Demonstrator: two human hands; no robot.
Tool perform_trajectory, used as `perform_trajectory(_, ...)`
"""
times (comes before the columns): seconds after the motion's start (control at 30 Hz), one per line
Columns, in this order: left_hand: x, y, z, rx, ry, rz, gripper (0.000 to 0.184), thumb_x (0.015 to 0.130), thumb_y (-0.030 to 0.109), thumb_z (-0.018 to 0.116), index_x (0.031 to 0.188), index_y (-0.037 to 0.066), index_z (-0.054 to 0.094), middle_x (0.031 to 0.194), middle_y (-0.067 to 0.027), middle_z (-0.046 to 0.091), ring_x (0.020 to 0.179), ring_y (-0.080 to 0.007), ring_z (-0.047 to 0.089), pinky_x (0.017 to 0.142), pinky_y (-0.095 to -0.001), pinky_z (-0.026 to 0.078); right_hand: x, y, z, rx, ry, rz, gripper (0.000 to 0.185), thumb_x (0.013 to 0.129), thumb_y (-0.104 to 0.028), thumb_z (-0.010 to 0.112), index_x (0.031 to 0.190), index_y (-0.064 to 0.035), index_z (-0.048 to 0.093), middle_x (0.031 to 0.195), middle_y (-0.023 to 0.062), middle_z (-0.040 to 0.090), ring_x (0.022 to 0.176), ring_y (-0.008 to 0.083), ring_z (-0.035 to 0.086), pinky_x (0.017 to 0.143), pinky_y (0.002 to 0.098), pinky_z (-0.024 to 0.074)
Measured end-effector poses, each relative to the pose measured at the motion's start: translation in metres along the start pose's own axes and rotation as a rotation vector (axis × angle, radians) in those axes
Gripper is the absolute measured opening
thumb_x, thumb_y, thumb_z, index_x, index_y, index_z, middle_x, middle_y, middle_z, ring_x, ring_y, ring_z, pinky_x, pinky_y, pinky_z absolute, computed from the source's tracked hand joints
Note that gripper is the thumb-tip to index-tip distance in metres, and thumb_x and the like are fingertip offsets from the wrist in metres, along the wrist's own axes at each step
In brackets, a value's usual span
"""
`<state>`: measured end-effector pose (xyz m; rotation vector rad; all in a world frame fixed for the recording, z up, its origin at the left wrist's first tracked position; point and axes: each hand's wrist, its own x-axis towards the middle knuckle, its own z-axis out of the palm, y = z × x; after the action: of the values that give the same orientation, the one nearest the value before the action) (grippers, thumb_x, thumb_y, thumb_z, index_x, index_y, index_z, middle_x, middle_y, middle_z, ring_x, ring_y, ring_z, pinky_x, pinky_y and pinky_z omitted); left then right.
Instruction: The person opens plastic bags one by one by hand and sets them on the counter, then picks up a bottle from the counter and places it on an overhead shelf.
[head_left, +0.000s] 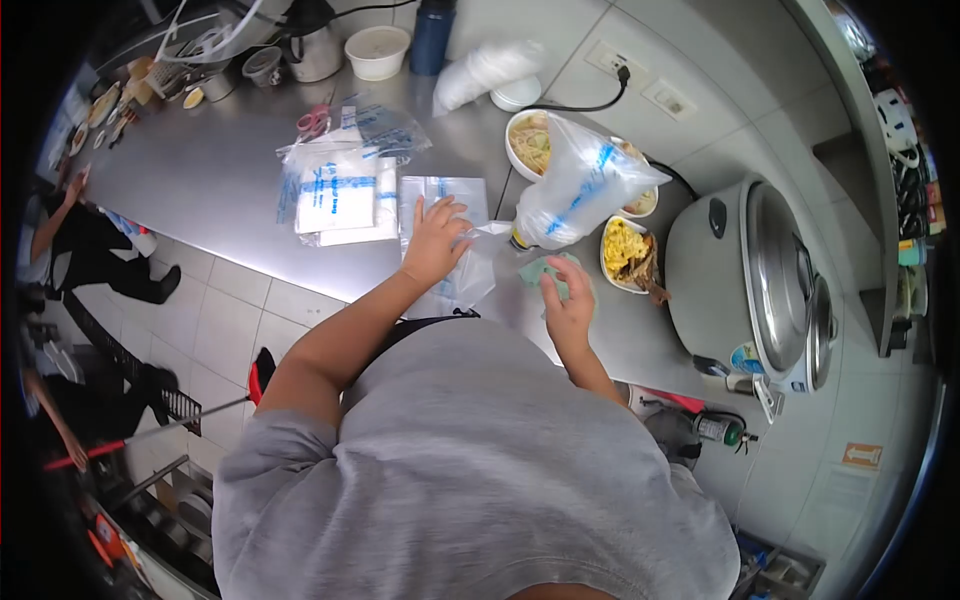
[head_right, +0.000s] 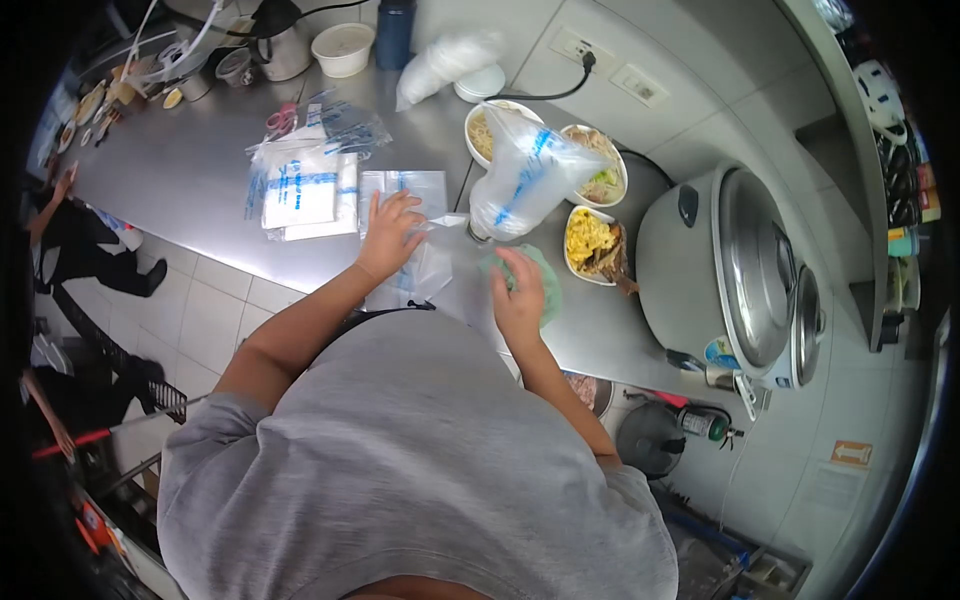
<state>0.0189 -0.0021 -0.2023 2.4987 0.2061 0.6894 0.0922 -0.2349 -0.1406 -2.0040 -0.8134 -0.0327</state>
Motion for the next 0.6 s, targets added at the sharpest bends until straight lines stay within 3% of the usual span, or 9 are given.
perform_trajectory(0.03,0.004,0.010,-0.009,-0.027,0.097,0.056,0.018,0.072,0.013,0.068,0.087,0.012,0.059,0.110,-0.0043,0.052,0.119,-0.0259,0.042,0.107,-0.0565,0.015,0.003,-0.010,0.001,0.060,-0.040,0.016,0.029,0.079,-0.009,0.064,0.107,-0.0042,0.059,0.112,0.0157,0.057,0.106,0.0319,0.052,0.092,0.0373,0.0399)
perform_trajectory(0.23,-0.010,0.047,-0.060,0.058,0.048,0.446,0.018,0.069,0.012,0.064,0.085,0.019,0.065,0.104,-0.0005,0.053,0.099,-0.0218,0.048,0.093,-0.0433,0.031,0.042,-0.077,-0.001,0.052,-0.066,-0.232,0.032,0.079,-0.014,0.067,0.107,-0.0023,0.058,0.112,0.0154,0.058,0.104,0.0303,0.054,0.089,0.0378,0.0414)
perform_trajectory(0.33,-0.022,0.053,-0.070,0.034,0.054,0.574,0.021,0.068,0.014,0.061,0.085,0.023,0.068,0.105,-0.0001,0.053,0.097,-0.0210,0.047,0.088,-0.0393,0.033,0.050,-0.062,0.017,0.212,-0.319,0.253,0.031,0.080,-0.018,0.067,0.104,-0.0009,0.060,0.106,0.0148,0.062,0.098,0.0273,0.057,0.083,0.0363,0.0437)
perform_trajectory(0.43,-0.020,0.052,-0.084,0.051,0.033,0.559,0.025,0.069,0.017,0.066,0.092,0.023,0.068,0.108,0.0001,0.053,0.100,-0.0212,0.047,0.089,-0.0394,0.033,0.065,-0.067,0.003,0.319,-0.729,0.518,0.030,0.080,-0.020,0.068,0.101,0.0002,0.062,0.095,0.0134,0.064,0.087,0.0215,0.059,0.076,0.0328,0.0450)
perform_trajectory(0.53,-0.011,0.068,-0.110,-0.103,-0.079,0.380,0.028,0.071,0.021,0.071,0.099,0.018,0.066,0.110,-0.0011,0.054,0.101,-0.0241,0.047,0.089,-0.0394,0.035,0.057,-0.052,0.008,0.369,-0.585,0.438,0.028,0.078,-0.019,0.070,0.097,0.0002,0.063,0.083,0.0114,0.064,0.077,0.0169,0.058,0.069,0.0299,0.0447)
perform_trajectory(0.6,0.001,0.086,-0.113,-0.308,0.126,0.133,0.032,0.072,0.021,0.073,0.101,0.013,0.064,0.107,-0.0033,0.056,0.100,-0.0252,0.049,0.089,-0.0387,0.036,0.057,-0.062,0.001,0.208,-0.596,0.174,0.025,0.077,-0.018,0.070,0.094,-0.0009,0.063,0.081,0.0109,0.062,0.076,0.0162,0.057,0.068,0.0298,0.0444)
